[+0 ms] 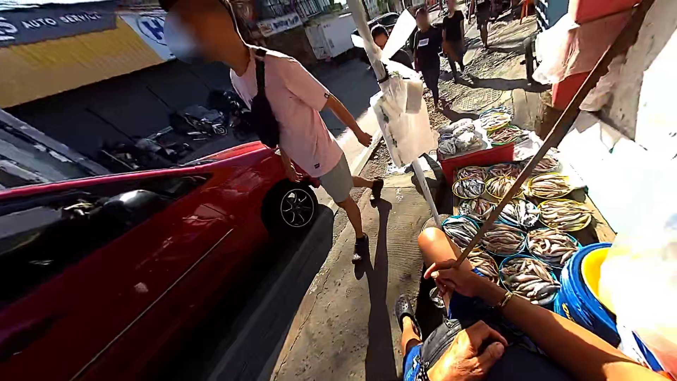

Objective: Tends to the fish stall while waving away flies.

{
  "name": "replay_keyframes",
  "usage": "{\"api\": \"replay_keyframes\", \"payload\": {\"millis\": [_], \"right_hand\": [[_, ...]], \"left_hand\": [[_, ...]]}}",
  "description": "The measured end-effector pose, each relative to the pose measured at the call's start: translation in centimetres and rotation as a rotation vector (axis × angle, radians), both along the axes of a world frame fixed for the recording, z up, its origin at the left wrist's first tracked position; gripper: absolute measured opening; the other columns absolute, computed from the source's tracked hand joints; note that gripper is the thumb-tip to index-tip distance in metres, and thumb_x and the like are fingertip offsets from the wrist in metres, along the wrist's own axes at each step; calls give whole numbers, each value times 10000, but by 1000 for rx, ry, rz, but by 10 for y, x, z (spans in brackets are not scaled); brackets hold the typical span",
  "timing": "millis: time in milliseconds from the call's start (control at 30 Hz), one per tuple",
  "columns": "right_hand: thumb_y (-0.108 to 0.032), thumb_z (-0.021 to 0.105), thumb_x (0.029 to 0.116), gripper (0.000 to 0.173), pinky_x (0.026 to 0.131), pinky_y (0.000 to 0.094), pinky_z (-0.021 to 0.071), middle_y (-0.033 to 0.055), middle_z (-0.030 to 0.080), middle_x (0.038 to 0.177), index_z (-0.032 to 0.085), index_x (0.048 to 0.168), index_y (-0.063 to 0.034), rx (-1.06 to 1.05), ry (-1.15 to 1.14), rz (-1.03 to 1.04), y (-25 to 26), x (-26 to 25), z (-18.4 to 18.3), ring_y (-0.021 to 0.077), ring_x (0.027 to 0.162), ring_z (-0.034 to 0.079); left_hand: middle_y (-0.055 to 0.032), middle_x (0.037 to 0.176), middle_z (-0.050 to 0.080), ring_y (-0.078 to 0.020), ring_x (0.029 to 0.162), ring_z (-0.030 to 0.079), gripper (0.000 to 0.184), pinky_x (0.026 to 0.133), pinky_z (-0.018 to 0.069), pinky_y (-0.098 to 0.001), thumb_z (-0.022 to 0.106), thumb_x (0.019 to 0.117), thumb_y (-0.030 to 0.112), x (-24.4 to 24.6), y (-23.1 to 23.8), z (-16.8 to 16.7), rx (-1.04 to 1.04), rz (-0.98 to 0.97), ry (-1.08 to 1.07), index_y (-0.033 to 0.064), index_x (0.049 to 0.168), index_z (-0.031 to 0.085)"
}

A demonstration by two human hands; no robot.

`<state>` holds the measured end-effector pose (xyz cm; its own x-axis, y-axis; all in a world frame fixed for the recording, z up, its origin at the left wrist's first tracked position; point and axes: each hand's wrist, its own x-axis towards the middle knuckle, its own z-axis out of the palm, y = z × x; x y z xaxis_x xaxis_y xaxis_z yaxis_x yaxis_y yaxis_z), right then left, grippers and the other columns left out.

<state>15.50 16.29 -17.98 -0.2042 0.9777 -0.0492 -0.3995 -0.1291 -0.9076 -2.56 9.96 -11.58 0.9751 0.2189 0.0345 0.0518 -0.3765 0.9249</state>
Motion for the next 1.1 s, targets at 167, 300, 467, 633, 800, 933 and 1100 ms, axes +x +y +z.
{"api": "replay_keyframes", "payload": {"millis": [167,300,467,633,800,933,1100], "right_hand": [[-116,435,1006,252,578,336,554,-88,426,559,665,1109,-120,-174,250,-2,1,10,8,75,485,464],[-117,402,990,281,508,265,531,-130,410,506,660,1034,-222,-129,541,26,2,12,-2,28,433,450],[-56,372,1020,297,499,339,570,-81,456,490,659,1040,-128,-96,411,-123,-3,1,5,81,415,497],[-53,440,999,252,615,402,608,-46,537,564,684,1063,-40,-25,100,-72,-2,-7,2,123,499,572],[-80,466,992,235,682,351,587,-53,573,662,676,1097,-67,-32,32,6,2,-4,-3,102,587,582],[-89,441,1015,241,697,355,583,-52,565,655,672,1078,-70,-58,67,-13,3,-4,0,104,590,576],[-111,413,1041,251,673,357,579,-22,597,688,656,1088,-73,-138,160,-80,1,-3,4,123,608,597]], "left_hand": [[-179,1137,683,-181,1065,659,275,981,511,-317,514,1060,137,0,0,4,2,-3,6,-63,1163,673],[-189,1144,681,-189,1076,657,275,989,507,-320,511,1057,127,-1,0,4,4,-4,8,-69,1161,676],[-187,1144,678,-193,1072,657,275,984,511,-330,513,1057,129,-1,2,-1,-10,-12,-14,-71,1157,673],[-180,1155,674,-190,1074,652,278,979,512,-323,512,1061,142,-1,1,0,-5,-8,2,-58,1167,673],[-191,1154,673,-202,1077,653,281,985,507,-335,512,1060,145,-1,1,-1,-3,-11,-4,-64,1162,670],[-189,1149,674,-205,1077,652,286,989,506,-336,510,1062,153,-2,2,-3,9,-15,-7,-62,1155,674],[-189,1152,673,-208,1080,652,284,989,507,-342,509,1060,152,-1,2,-2,17,-16,0,-59,1155,673]]}}
